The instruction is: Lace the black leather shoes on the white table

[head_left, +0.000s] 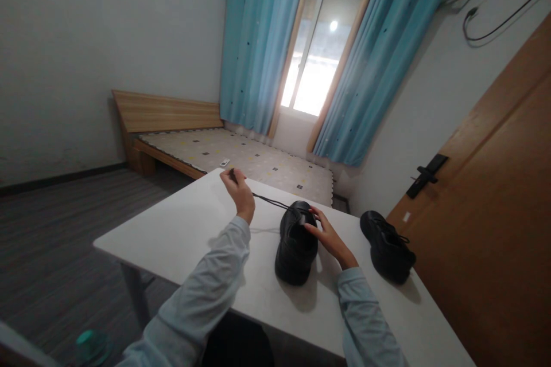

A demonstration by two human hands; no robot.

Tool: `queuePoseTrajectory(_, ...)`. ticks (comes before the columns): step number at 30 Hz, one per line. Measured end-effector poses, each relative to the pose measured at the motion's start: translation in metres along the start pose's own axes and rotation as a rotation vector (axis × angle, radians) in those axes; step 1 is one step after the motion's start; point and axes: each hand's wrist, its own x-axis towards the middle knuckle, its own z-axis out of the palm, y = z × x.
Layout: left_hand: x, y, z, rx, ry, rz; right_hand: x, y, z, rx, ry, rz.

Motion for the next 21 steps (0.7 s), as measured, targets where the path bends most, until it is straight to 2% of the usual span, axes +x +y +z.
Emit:
queuePoseTrajectory(3, -0.011, 0.004, 0.003, 0.23, -0.241, 0.164, 0.0, -0.001, 0.001, -0.003, 0.001, 0.001)
queuePoseTrajectory(7, -0.026, -0.001, 0.004, 0.529, -0.787, 0.166, 0.001, -0.002, 0.002, 0.0, -0.002, -0.002)
queuePoseTrajectory(10, -0.033, -0.013, 0.001, 0.755, -1.05, 0.186, 0.001, -0.005, 0.003, 0.006, 0.002, -0.007)
queuePoseTrajectory(13, -0.035, -0.023, -0.004, 0.887, -1.188, 0.134, 0.001, -0.007, 0.003, 0.004, -0.003, -0.012)
queuePoseTrajectory(16, -0.034, -0.028, -0.007, 0.92, -1.288, 0.095, 0.0, -0.008, 0.003, -0.003, -0.008, -0.004)
queuePoseTrajectory(18, -0.033, -0.029, -0.006, 0.902, -1.318, 0.114, 0.0, -0.009, 0.002, -0.006, -0.011, -0.002)
queuePoseTrajectory(21, -0.032, -0.029, -0.002, 0.883, -1.302, 0.161, 0.001, -0.007, 0.002, -0.006, -0.018, -0.006)
